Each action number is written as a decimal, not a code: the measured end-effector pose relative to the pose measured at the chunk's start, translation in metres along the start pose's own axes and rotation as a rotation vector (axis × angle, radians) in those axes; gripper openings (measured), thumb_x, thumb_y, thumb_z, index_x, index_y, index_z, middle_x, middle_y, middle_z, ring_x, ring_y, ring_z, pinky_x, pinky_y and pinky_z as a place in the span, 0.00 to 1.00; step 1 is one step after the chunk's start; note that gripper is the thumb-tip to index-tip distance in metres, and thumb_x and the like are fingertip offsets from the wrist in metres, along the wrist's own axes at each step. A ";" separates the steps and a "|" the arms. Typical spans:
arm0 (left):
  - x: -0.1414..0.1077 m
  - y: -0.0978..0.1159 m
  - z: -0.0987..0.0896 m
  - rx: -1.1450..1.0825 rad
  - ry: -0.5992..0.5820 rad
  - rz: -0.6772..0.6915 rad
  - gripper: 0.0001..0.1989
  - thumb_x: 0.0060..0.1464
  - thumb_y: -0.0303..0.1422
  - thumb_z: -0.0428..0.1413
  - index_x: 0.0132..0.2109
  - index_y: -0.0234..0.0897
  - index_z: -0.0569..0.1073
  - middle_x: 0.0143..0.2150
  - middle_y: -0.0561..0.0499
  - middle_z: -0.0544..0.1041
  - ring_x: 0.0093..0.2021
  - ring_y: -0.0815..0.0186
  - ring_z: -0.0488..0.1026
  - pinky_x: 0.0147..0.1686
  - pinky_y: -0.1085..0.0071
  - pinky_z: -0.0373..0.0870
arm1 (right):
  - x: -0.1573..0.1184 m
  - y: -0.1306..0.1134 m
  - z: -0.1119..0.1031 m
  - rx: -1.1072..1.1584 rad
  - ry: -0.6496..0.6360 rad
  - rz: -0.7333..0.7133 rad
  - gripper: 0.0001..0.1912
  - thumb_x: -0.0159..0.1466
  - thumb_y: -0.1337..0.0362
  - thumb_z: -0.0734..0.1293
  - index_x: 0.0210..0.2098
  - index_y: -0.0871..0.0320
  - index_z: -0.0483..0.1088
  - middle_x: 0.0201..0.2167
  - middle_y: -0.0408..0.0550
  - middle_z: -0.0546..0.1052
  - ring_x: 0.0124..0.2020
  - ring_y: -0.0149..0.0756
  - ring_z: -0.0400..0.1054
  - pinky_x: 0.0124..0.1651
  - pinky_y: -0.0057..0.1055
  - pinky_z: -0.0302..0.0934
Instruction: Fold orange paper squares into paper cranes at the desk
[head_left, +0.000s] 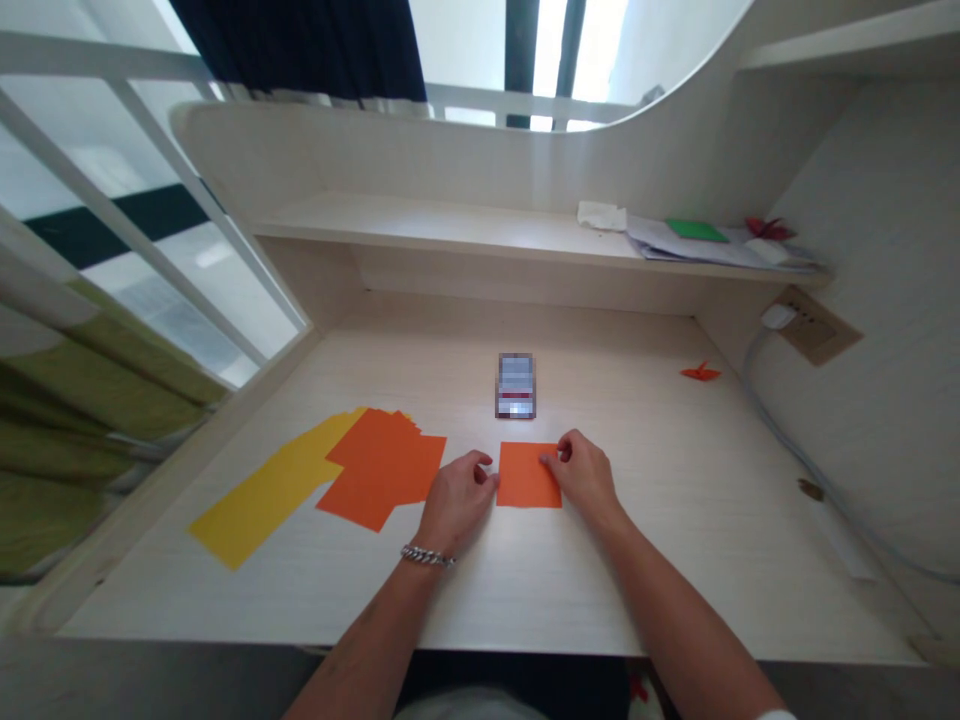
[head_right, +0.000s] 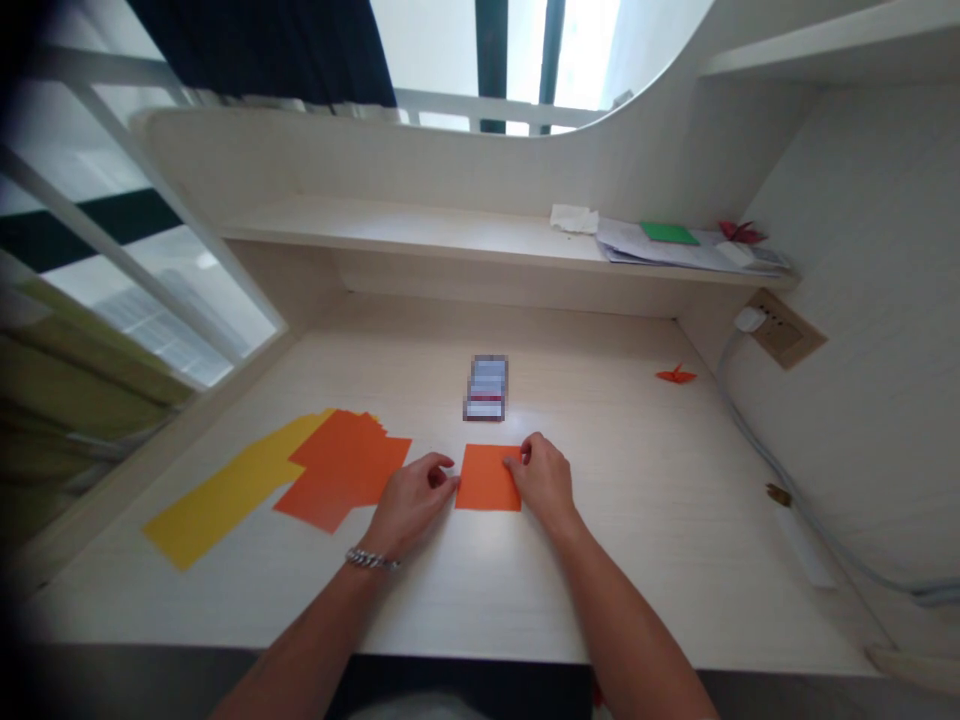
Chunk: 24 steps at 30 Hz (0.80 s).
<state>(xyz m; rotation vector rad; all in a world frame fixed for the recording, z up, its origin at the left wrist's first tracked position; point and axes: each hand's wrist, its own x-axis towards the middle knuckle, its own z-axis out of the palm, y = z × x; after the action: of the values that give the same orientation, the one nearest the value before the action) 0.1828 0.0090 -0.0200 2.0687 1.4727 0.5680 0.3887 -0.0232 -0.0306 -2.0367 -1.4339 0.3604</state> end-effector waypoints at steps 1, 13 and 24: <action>0.003 -0.001 -0.001 0.012 0.011 0.016 0.11 0.52 0.34 0.53 0.42 0.38 0.73 0.32 0.50 0.76 0.34 0.63 0.73 0.35 0.69 0.66 | 0.000 0.002 -0.002 0.024 -0.001 0.013 0.08 0.53 0.59 0.68 0.30 0.55 0.68 0.25 0.43 0.74 0.26 0.34 0.65 0.30 0.29 0.54; 0.046 0.018 0.015 0.165 -0.092 0.161 0.20 0.39 0.39 0.63 0.41 0.37 0.73 0.45 0.43 0.68 0.48 0.53 0.66 0.46 0.64 0.64 | 0.010 0.030 -0.019 0.193 -0.009 0.040 0.12 0.57 0.56 0.62 0.32 0.57 0.74 0.29 0.48 0.78 0.31 0.38 0.70 0.36 0.33 0.61; 0.043 0.019 0.013 -0.386 -0.229 0.058 0.08 0.44 0.31 0.58 0.35 0.38 0.72 0.31 0.51 0.76 0.31 0.64 0.73 0.27 0.72 0.66 | 0.008 0.027 -0.013 0.522 -0.204 0.045 0.22 0.51 0.58 0.70 0.44 0.57 0.71 0.37 0.49 0.78 0.34 0.38 0.71 0.38 0.33 0.64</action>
<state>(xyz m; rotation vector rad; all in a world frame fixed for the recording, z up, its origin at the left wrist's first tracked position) 0.2186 0.0424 -0.0167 1.8085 1.0798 0.5652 0.4189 -0.0260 -0.0367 -1.6397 -1.2431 0.8832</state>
